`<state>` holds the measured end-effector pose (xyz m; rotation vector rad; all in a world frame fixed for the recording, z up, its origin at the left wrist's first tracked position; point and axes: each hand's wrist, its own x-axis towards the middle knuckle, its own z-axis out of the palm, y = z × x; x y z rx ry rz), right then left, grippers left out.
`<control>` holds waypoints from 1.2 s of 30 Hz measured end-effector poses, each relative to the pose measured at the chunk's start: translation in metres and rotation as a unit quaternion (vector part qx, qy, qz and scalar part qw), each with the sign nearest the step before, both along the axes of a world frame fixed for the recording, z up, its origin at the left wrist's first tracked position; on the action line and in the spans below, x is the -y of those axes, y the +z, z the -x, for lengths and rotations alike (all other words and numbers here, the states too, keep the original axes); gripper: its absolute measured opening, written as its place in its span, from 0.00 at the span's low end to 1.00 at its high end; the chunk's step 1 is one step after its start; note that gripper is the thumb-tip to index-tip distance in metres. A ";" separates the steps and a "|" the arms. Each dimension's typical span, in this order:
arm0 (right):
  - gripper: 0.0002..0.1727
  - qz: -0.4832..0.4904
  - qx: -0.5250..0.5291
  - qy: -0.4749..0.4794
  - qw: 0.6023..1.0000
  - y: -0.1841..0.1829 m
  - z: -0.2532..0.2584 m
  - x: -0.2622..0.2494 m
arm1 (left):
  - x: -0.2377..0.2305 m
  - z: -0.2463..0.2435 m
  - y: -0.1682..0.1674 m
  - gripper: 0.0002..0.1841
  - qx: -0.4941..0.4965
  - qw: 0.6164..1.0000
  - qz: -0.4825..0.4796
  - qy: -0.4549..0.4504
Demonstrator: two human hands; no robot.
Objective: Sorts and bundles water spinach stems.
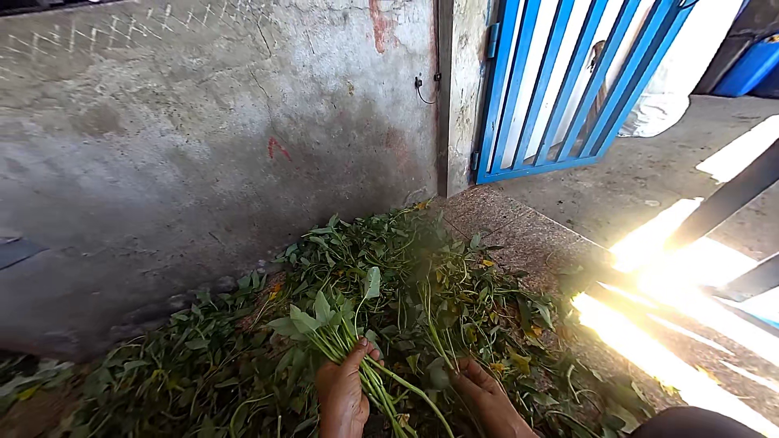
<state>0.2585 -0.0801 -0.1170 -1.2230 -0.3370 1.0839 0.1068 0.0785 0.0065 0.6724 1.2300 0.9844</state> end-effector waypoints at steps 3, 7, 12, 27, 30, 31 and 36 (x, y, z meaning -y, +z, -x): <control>0.09 -0.031 0.030 0.005 0.999 0.007 0.019 0.000 | 0.004 -0.003 -0.001 0.08 -0.010 1.000 -0.005 0.002; 0.09 -0.069 0.098 0.040 0.992 0.015 0.044 -0.001 | 0.010 -0.006 -0.003 0.09 0.000 0.999 -0.004 -0.037; 0.09 -0.120 0.183 0.095 0.971 0.023 0.053 0.001 | 0.010 -0.006 -0.005 0.07 0.001 0.997 -0.006 -0.081; 0.10 -0.111 0.224 0.101 0.963 0.037 0.048 0.004 | 0.008 0.002 -0.003 0.17 -0.039 0.981 -0.054 -0.184; 0.13 -0.057 0.195 0.096 0.974 0.040 0.048 0.005 | 0.011 -0.002 -0.004 0.15 -0.049 0.983 -0.048 -0.169; 0.13 -0.029 0.185 0.100 0.977 0.042 0.047 0.006 | 0.012 -0.003 -0.005 0.14 -0.042 0.986 -0.050 -0.151; 0.15 0.066 0.196 0.147 0.967 0.032 0.045 0.031 | 0.003 0.002 0.000 0.13 -0.011 0.994 -0.056 -0.091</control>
